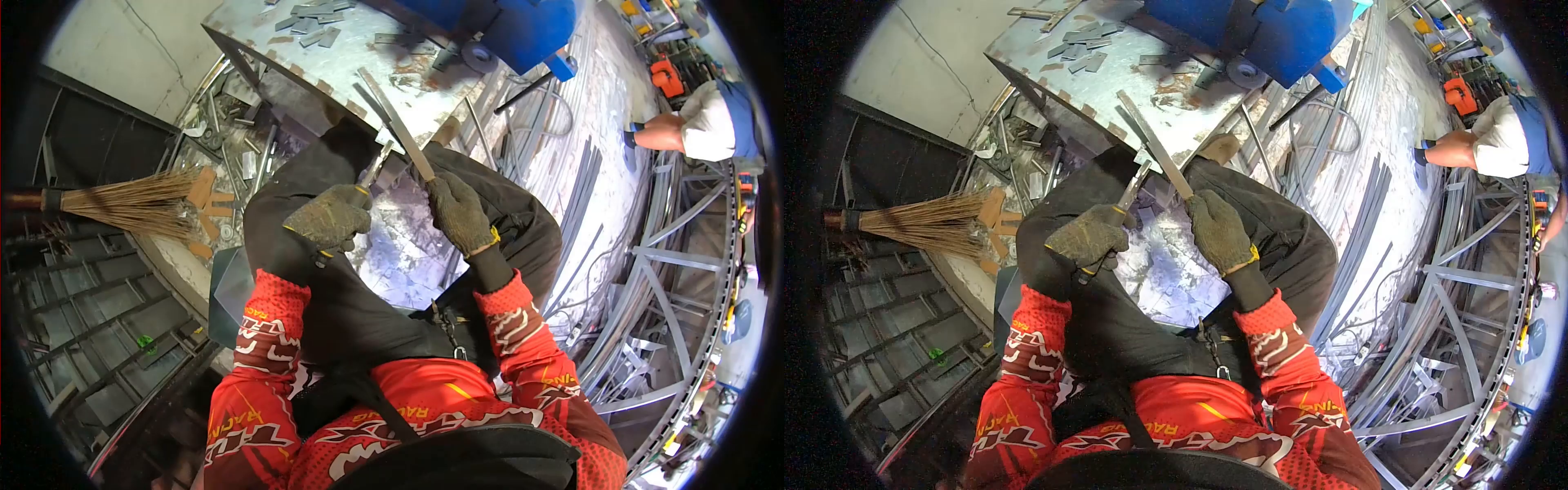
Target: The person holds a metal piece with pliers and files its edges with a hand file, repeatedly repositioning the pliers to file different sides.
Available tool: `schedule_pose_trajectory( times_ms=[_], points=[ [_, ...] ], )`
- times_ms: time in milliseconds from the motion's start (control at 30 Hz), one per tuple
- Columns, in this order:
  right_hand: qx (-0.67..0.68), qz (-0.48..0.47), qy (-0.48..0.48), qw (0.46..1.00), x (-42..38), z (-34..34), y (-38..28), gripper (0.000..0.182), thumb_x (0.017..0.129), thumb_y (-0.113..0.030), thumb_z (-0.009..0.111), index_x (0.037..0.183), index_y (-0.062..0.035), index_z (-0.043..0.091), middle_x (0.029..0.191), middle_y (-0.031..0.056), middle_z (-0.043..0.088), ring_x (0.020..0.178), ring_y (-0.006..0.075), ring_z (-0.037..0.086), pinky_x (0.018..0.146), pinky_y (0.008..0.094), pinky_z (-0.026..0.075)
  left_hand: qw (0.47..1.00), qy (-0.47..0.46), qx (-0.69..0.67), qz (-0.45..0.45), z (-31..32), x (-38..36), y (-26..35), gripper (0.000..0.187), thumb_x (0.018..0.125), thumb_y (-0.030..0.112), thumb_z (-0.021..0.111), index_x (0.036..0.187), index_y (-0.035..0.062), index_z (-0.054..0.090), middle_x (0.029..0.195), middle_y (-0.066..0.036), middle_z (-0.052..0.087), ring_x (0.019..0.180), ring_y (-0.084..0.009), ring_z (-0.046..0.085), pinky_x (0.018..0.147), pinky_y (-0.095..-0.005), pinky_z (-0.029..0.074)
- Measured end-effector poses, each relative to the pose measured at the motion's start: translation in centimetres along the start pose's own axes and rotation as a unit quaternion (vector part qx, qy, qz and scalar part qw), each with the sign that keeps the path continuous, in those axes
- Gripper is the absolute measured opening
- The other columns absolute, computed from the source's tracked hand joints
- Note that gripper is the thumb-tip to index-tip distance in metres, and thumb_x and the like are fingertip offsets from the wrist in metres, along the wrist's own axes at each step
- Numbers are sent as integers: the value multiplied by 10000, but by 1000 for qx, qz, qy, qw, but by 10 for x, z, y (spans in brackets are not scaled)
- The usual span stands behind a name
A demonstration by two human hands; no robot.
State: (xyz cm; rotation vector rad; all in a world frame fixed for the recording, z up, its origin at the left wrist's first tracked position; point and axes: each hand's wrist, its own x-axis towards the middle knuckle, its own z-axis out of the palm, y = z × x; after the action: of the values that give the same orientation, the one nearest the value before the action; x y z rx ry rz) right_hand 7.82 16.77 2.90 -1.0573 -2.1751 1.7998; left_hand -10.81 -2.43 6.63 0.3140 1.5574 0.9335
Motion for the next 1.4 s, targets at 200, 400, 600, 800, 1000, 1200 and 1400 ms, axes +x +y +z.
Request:
schedule_pose_trajectory(
  times_ms=[200, 400, 600, 800, 1000, 1200, 1400],
  points=[
    [-136, -46, 22, 989, -44, -18, 25, 298, 1079, -278, 509, 1024, -2, 604, 827, 255, 592, 763, 481, 573, 703, 488, 464, 923, -41, 294, 244, -14, 20, -27, 338, 874, 85, 647, 1208, 35, 660, 916, -67, 664, 607, -130, 645, 530, -293, 528],
    [-166, -6, 13, 986, -51, -14, -27, 247, 1058, -225, 533, 1011, 10, 594, 855, 234, 615, 744, 399, 630, 681, 460, 482, 919, -70, 291, 258, -8, 34, -46, 327, 870, 64, 650, 1195, 28, 658, 891, -54, 654, 580, -144, 636, 513, -325, 522],
    [-276, -275, 48, 919, -6, 8, -14, 194, 1046, -156, 517, 1032, 26, 581, 934, 210, 582, 780, 404, 643, 684, 500, 505, 988, -17, 147, 40, 9, 5, -8, 380, 872, 171, 702, 1201, -13, 652, 1037, -141, 664, 833, -244, 704, 714, -374, 578],
    [-298, -162, 52, 939, -66, -6, 4, 214, 1074, -178, 492, 1053, 12, 589, 940, 247, 613, 799, 455, 618, 698, 523, 489, 976, -51, 190, 98, 3, 7, -9, 423, 852, 163, 708, 1231, -11, 637, 1004, -122, 672, 724, -214, 698, 662, -383, 575],
    [-388, -298, 25, 872, 8, -4, -6, 177, 1016, -140, 535, 1052, 24, 592, 949, 241, 628, 866, 416, 653, 697, 511, 512, 987, -25, 155, 15, 11, -3, 3, 390, 863, 140, 689, 1230, 16, 642, 843, -98, 660, 624, -198, 658, 564, -358, 533],
    [-266, -193, -4, 944, -39, -6, -2, 208, 1020, -164, 526, 1051, 28, 599, 897, 256, 627, 888, 419, 653, 728, 502, 510, 995, -25, 95, 25, 9, 2, -2, 357, 834, 83, 629, 1184, 11, 635, 744, -76, 607, 559, -151, 613, 494, -321, 496],
    [-133, -29, 13, 991, -49, 4, -15, 285, 1067, -234, 468, 1083, 21, 595, 944, 300, 612, 915, 479, 626, 788, 529, 480, 996, -21, 83, 20, 15, 0, 1, 318, 821, 84, 640, 1130, 8, 649, 754, -55, 614, 559, -148, 618, 494, -305, 499]
  ],
)
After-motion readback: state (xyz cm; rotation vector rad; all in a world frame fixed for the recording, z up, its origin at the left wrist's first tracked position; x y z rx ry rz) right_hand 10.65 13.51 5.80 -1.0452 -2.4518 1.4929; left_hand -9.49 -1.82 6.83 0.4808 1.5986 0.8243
